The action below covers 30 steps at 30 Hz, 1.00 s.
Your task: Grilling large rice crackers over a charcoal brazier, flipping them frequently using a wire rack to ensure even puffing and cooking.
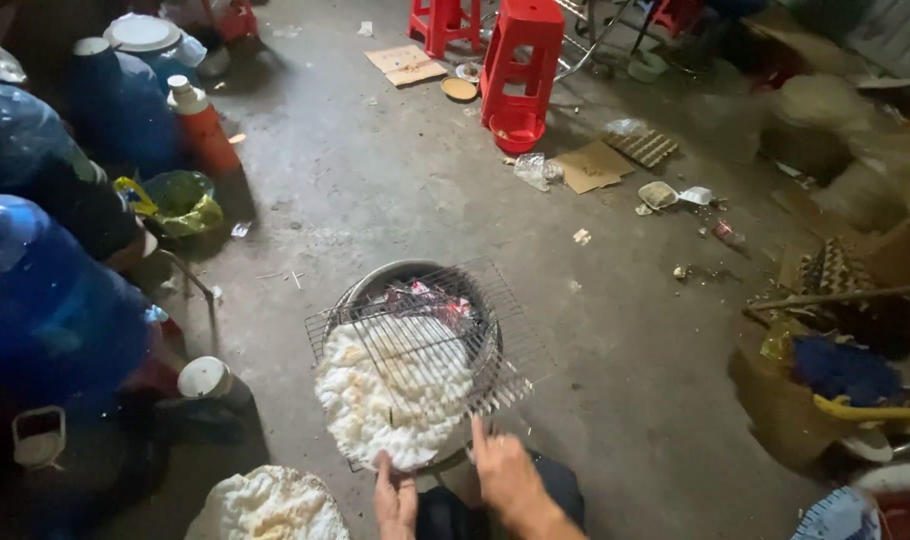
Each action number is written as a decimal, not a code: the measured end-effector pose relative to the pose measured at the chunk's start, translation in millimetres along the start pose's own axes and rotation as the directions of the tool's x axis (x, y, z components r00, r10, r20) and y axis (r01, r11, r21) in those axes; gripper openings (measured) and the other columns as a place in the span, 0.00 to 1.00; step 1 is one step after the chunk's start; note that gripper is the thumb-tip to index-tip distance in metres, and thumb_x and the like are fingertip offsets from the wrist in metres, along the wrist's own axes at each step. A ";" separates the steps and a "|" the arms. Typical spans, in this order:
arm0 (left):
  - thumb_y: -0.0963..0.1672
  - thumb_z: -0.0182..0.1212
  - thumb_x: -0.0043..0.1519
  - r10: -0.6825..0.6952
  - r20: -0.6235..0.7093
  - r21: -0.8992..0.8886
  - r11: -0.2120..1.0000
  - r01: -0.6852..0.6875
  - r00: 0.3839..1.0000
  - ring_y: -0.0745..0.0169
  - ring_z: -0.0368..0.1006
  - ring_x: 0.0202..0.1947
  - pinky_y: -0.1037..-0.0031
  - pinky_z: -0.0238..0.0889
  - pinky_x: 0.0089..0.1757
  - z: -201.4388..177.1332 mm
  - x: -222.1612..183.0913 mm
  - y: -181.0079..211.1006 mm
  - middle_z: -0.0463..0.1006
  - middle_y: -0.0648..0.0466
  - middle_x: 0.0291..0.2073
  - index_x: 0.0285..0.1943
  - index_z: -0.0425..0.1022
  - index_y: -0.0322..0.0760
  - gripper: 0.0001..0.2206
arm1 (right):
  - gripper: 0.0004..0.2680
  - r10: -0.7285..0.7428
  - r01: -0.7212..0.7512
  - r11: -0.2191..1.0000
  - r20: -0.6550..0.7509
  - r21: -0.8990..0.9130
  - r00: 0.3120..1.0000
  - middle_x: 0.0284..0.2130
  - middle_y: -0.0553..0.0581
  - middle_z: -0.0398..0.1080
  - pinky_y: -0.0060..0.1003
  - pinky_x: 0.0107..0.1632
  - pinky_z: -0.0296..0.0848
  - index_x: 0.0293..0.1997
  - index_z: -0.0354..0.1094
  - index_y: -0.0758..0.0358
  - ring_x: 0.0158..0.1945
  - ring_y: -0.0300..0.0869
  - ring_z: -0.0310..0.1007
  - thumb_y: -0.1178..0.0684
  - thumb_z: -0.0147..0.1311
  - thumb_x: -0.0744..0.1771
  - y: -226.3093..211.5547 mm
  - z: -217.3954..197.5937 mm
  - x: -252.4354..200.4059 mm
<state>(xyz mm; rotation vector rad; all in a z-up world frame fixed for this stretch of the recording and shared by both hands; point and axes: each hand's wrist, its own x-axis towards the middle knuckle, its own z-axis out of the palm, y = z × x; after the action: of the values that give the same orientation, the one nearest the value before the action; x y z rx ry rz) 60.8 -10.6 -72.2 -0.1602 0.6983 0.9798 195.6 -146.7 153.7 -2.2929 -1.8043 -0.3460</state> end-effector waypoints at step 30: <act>0.41 0.59 0.56 0.567 0.450 0.890 -0.348 -0.294 0.690 0.54 0.74 0.43 0.70 0.71 0.41 -21.9 -58.5 60.0 0.74 0.48 0.45 0.51 0.74 0.37 0.14 | 0.26 0.080 -0.087 0.996 0.214 0.021 0.974 0.18 0.61 0.67 0.36 0.44 0.62 0.62 0.44 0.89 0.23 0.47 0.63 0.62 0.45 0.59 -32.2 143.7 -85.5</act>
<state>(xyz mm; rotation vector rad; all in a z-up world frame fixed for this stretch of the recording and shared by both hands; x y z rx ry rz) -18.9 -27.4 -42.9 1.6805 1.6510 0.8664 153.3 -175.1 -8.8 -2.4569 -1.7846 -0.0606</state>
